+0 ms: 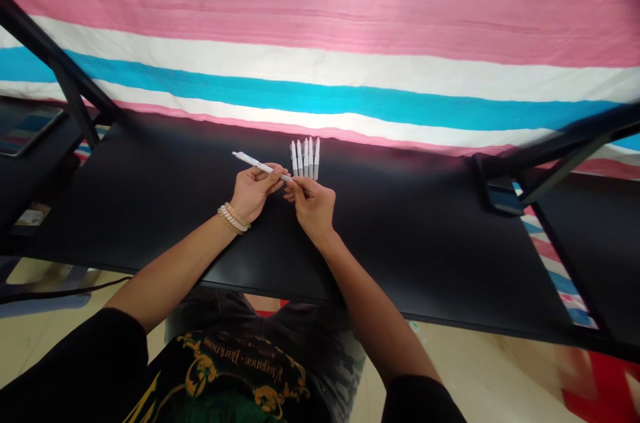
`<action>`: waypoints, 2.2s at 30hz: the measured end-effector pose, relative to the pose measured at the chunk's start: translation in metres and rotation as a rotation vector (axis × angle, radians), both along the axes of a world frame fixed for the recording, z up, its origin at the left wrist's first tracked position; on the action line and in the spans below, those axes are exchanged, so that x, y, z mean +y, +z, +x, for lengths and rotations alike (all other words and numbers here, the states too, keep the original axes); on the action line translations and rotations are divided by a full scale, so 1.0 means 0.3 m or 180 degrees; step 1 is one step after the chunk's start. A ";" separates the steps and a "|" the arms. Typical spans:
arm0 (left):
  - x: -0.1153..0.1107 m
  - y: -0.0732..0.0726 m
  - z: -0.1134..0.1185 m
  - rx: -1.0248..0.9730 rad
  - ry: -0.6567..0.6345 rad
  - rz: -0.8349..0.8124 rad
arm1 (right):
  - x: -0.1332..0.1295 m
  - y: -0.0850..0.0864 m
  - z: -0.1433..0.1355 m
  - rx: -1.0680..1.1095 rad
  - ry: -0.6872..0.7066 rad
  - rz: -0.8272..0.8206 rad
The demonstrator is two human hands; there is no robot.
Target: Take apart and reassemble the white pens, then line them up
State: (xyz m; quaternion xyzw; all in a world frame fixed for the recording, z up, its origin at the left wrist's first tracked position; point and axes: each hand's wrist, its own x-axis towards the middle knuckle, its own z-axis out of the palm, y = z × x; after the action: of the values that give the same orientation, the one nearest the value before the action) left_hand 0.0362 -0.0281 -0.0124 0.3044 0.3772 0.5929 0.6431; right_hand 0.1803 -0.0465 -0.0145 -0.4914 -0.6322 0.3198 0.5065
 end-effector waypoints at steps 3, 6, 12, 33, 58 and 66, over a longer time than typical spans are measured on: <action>0.003 0.000 -0.005 0.0011 -0.0018 -0.0012 | -0.001 0.008 0.007 -0.0081 0.0008 -0.0028; 0.003 0.003 -0.008 0.0037 -0.0042 -0.0032 | -0.001 0.016 0.010 -0.0114 0.0111 -0.0244; 0.004 0.001 -0.011 0.0071 -0.0075 -0.0044 | 0.016 0.014 -0.005 0.0280 0.0440 -0.0781; 0.009 0.030 -0.010 0.0377 -0.0198 0.0265 | 0.010 0.016 -0.023 0.1392 0.0687 -0.1427; 0.041 0.024 -0.047 0.0111 0.0293 0.0123 | 0.026 0.010 0.006 0.1138 0.0392 -0.0677; 0.042 0.023 -0.048 0.0079 0.0336 0.0098 | 0.031 0.004 0.005 0.1119 0.0413 -0.0713</action>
State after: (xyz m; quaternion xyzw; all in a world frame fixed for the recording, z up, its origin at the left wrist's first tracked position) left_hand 0.0218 -0.0154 -0.0055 0.3013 0.3916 0.6279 0.6014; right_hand 0.1817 -0.0372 -0.0132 -0.4396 -0.5250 0.5008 0.5295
